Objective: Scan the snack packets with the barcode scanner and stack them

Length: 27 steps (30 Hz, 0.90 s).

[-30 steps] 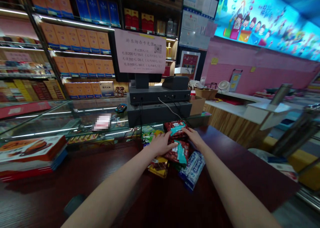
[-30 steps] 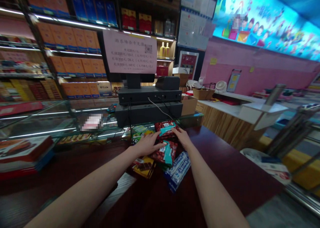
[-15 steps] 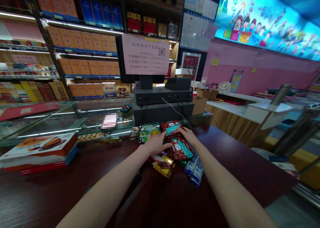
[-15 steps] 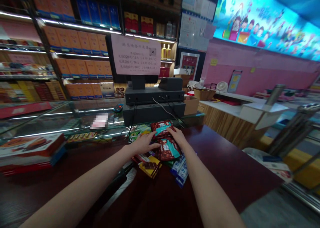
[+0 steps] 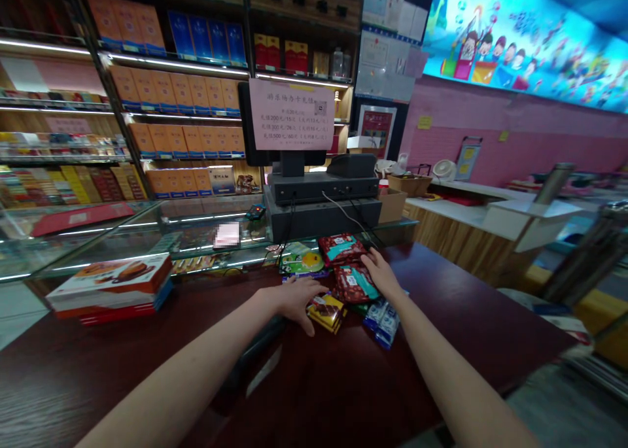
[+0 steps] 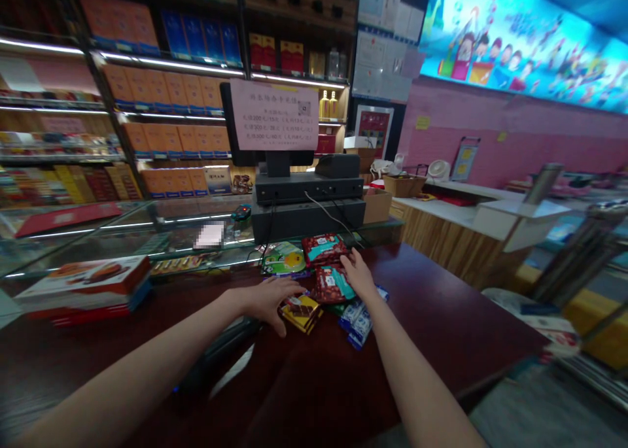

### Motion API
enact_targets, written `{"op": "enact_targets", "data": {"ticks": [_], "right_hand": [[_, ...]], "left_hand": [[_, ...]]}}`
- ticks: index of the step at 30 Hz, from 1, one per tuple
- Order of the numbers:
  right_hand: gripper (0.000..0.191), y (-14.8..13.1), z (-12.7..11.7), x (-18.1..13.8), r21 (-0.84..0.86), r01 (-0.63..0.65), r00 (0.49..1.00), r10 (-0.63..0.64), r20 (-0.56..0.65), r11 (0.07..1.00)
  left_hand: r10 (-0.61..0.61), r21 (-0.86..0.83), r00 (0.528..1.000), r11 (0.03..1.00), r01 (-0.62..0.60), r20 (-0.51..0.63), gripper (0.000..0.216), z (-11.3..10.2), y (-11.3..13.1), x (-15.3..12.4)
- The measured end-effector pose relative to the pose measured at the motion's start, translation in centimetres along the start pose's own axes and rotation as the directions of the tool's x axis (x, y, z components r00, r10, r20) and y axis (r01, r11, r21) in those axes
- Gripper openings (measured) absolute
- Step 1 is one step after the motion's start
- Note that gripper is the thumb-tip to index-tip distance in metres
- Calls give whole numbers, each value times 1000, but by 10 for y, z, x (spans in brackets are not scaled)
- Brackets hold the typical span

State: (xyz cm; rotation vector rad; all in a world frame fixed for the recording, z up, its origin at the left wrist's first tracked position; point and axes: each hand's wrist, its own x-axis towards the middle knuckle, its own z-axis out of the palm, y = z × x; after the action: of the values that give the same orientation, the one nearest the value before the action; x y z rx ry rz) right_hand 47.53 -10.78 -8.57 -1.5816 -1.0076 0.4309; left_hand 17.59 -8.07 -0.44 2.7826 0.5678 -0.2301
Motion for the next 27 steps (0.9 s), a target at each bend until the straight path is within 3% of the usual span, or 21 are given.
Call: {"op": "enact_targets", "data": {"ticks": [4,10,16,20,27], "right_hand": [[74,8,9,-13,20,-12,1000,11,4,1000],[61,13,25,-28,-113,33,995,-43,-93,993],[59,4,41,-37,-167,70,967,-108,-229,983],[56,-5,38,-47,-192,87,953,-138,-271,978],[52,-35,28,-65,-284,251,894,-334,-299,925]], "left_hand": [[25,81,998,997,-20,-62,91,9,0,10],[26,104,995,994,-16,-99,72,10,-3,13],[-32,112,990,992,48,-140,74,10,-4,8],[-17,92,994,995,27,-106,84,5,-6,3],[-45,121,994,991,56,-95,72,-7,-5,-6]]}}
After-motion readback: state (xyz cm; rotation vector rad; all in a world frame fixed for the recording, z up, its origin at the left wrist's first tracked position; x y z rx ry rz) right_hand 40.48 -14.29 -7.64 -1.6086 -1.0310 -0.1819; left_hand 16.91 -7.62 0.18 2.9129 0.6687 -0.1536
